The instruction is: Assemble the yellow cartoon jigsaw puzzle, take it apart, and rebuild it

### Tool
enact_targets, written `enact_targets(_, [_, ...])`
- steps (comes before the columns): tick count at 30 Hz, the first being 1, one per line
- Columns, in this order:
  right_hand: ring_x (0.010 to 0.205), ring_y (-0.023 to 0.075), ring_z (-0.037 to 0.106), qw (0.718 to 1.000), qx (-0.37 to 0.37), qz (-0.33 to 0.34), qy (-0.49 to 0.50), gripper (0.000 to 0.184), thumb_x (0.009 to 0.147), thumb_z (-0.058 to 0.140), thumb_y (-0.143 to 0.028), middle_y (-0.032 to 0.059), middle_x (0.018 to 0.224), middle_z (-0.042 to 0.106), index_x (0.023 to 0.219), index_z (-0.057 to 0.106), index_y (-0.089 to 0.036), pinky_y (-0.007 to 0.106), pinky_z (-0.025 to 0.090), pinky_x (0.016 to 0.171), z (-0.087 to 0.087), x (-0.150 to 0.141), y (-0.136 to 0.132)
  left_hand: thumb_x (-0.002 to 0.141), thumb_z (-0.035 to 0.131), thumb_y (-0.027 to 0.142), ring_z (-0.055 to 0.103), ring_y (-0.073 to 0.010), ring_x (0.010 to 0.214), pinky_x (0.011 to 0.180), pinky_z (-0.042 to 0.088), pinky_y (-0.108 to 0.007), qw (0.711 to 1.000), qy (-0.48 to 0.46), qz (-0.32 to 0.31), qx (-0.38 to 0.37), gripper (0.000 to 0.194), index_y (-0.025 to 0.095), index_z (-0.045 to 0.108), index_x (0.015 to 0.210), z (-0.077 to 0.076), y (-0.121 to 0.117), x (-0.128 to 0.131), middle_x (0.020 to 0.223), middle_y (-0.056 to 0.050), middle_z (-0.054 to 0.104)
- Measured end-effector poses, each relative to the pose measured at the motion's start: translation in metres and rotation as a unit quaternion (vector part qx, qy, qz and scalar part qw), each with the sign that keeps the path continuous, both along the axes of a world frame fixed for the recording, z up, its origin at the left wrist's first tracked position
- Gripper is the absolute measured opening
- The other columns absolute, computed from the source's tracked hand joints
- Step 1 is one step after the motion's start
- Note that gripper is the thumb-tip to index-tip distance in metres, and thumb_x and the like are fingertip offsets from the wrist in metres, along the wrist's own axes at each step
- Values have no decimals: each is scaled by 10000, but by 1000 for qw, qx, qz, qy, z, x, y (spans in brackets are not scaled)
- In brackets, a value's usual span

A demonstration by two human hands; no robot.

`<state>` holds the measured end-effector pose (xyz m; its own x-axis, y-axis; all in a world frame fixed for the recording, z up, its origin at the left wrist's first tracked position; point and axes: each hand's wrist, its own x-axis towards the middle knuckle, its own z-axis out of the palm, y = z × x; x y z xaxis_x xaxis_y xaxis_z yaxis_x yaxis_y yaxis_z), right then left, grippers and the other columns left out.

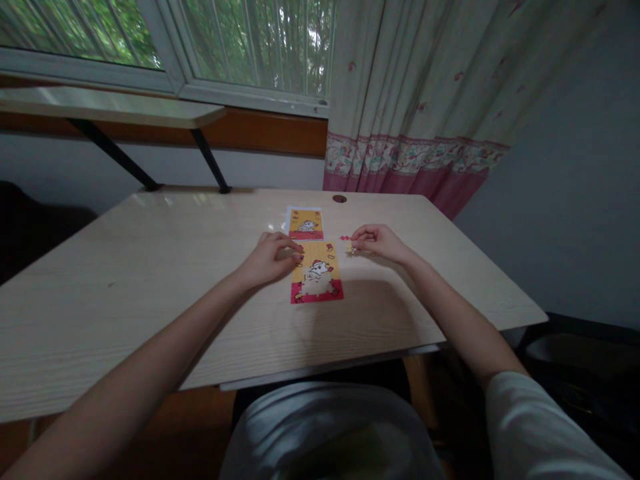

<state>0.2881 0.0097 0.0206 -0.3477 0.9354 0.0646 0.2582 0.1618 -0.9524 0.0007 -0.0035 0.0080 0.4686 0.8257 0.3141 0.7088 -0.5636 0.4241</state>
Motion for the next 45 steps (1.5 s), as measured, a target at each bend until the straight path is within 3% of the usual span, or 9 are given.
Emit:
enact_targets(4, [604,107,600,999,-17,7,48,286,610,734,-342,20,659,646,774,620,-137,248,481,605,-8,-31,-10,787,521,340,577,-204,869,892,374,-388,993,-96,-44,-49,246,175,702,808,3,-8,14,855,-70,683])
enact_targets(9, [578,109,588,998,-5,10,68,345,577,748,-407,2,627,635,770,621,-151,255,479,588,-19,-53,-16,748,569,343,593,-188,788,772,437,-334,979,-160,-35,-124,217,177,709,759,-1,-13,27,797,-63,690])
enact_targets(15, [575,108,575,998,23,11,54,335,617,706,-439,6,643,634,788,623,-163,255,474,578,-29,-63,-15,717,608,318,581,-155,677,657,455,-288,958,-208,-54,-187,193,150,701,731,-7,-13,30,734,-61,681])
enact_targets(20, [630,118,581,994,113,-1,-3,290,697,654,-403,41,754,661,856,654,-160,264,470,613,-25,-61,-19,683,627,336,567,-142,644,624,452,-279,943,-266,-5,-202,200,147,691,689,-12,-8,28,716,-52,667])
enact_targets(25, [735,141,594,952,287,-19,-107,202,745,644,-345,54,863,676,875,682,-196,282,454,704,-18,-59,-23,661,629,328,587,-162,699,643,463,-289,929,-300,11,-215,187,149,683,662,-14,-5,26,741,-53,667])
enact_targets(29, [828,163,602,913,370,-19,-171,191,782,619,-359,54,880,683,882,684,-208,299,423,760,-19,-58,-22,657,630,314,591,-172,727,668,471,-305,933,-294,8,-208,169,154,685,657,-14,-5,26,757,-57,667])
enact_targets(35, [890,183,588,881,408,-4,-239,253,826,563,-400,62,919,680,961,669,-214,339,363,817,-23,-55,-22,678,619,299,596,-173,744,698,478,-324,936,-283,2,-208,158,161,694,680,-16,-3,25,777,-61,674])
enact_targets(45, [868,181,587,867,433,-2,-249,232,842,536,-372,69,898,678,921,657,-190,329,341,806,-21,-54,-24,672,640,333,593,-165,735,707,477,-323,935,-291,-8,-204,180,161,693,676,-18,-3,25,760,-56,667])
